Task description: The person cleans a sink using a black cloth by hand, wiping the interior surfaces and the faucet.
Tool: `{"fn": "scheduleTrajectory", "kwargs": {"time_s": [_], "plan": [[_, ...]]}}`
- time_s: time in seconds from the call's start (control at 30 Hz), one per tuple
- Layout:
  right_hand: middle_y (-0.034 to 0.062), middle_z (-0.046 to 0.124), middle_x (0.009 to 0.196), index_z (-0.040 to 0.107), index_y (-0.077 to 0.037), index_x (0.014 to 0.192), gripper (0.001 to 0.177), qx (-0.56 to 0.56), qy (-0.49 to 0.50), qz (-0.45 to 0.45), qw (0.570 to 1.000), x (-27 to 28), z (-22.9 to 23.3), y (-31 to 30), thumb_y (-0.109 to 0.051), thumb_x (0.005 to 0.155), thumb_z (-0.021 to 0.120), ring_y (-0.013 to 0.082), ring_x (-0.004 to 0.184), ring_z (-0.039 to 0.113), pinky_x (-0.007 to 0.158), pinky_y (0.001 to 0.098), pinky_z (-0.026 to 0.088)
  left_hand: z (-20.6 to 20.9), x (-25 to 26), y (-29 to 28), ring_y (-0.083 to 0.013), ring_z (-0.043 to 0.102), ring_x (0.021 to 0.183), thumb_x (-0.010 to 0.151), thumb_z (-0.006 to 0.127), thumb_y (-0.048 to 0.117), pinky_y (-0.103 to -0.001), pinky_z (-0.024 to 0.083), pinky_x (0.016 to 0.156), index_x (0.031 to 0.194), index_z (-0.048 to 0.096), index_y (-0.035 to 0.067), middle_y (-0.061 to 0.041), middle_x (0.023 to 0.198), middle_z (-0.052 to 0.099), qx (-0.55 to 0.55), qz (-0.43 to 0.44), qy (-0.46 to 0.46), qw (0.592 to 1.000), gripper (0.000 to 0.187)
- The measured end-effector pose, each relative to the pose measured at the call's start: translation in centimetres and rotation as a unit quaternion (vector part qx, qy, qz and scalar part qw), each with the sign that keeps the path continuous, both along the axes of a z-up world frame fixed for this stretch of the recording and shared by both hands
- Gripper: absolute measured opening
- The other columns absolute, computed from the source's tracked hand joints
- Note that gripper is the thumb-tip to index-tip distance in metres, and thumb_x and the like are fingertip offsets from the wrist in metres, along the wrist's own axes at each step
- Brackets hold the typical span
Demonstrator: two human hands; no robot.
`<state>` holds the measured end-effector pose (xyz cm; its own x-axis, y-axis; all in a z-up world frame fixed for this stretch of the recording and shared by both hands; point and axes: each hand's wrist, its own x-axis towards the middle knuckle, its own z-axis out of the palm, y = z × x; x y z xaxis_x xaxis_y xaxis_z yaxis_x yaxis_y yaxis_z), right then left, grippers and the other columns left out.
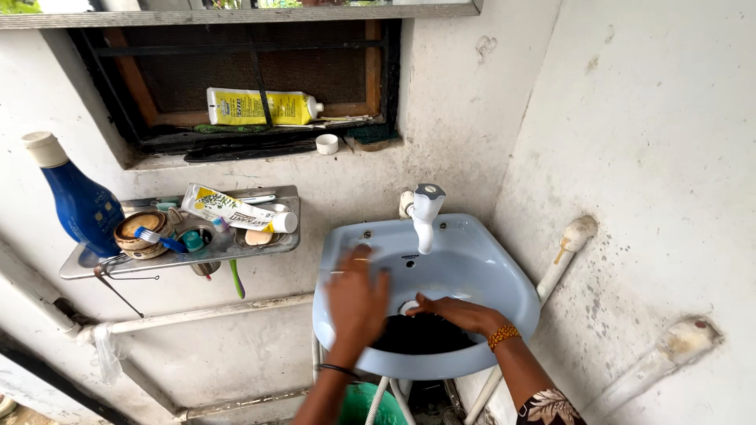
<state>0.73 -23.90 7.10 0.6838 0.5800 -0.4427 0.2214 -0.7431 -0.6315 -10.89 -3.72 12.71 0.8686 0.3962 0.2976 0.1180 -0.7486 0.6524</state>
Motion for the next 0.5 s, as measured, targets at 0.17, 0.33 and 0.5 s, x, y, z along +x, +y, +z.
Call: {"fn": "scheduleTrajectory", "kwargs": {"time_s": [0.17, 0.33, 0.5], "plan": [[0.0044, 0.039, 0.166, 0.042, -0.024, 0.155, 0.096, 0.066, 0.028, 0.056, 0.996, -0.2, 0.0, 0.1, -0.085, 0.081, 0.035, 0.021, 0.155, 0.03, 0.124, 0.0378, 0.022, -3.3, -1.1, 1.4, -0.0293, 0.023, 0.152, 0.094, 0.049, 0.041, -0.066, 0.007, 0.114, 0.148, 0.046, 0.013, -0.009, 0.162, 0.035, 0.187, 0.095, 0.01, 0.978, 0.06], [0.0073, 0.027, 0.17, 0.031, -0.012, 0.16, 0.093, 0.005, 0.065, 0.128, 0.99, -1.2, -0.5, 1.8, -0.078, 0.093, 0.033, 0.0211, 0.158, 0.021, 0.128, 0.0366, 0.017, -5.2, -0.4, 0.8, -0.027, 0.022, 0.15, 0.101, 0.036, 0.045, -0.062, 0.004, 0.119, 0.151, 0.04, 0.012, -0.008, 0.159, 0.034, 0.125, 0.148, 0.005, 0.981, 0.061], [0.0048, 0.02, 0.171, 0.019, -0.017, 0.163, 0.077, 0.064, 0.063, 0.195, 0.977, -5.2, -0.1, 8.4, -0.058, 0.1, 0.037, 0.0204, 0.158, 0.018, 0.127, 0.0347, 0.018, -5.7, -1.6, 1.6, -0.0228, 0.028, 0.154, 0.102, 0.034, 0.035, -0.055, 0.004, 0.126, 0.15, 0.046, 0.009, -0.006, 0.162, 0.041, -0.076, 0.116, -0.159, 0.977, 0.056]]}}
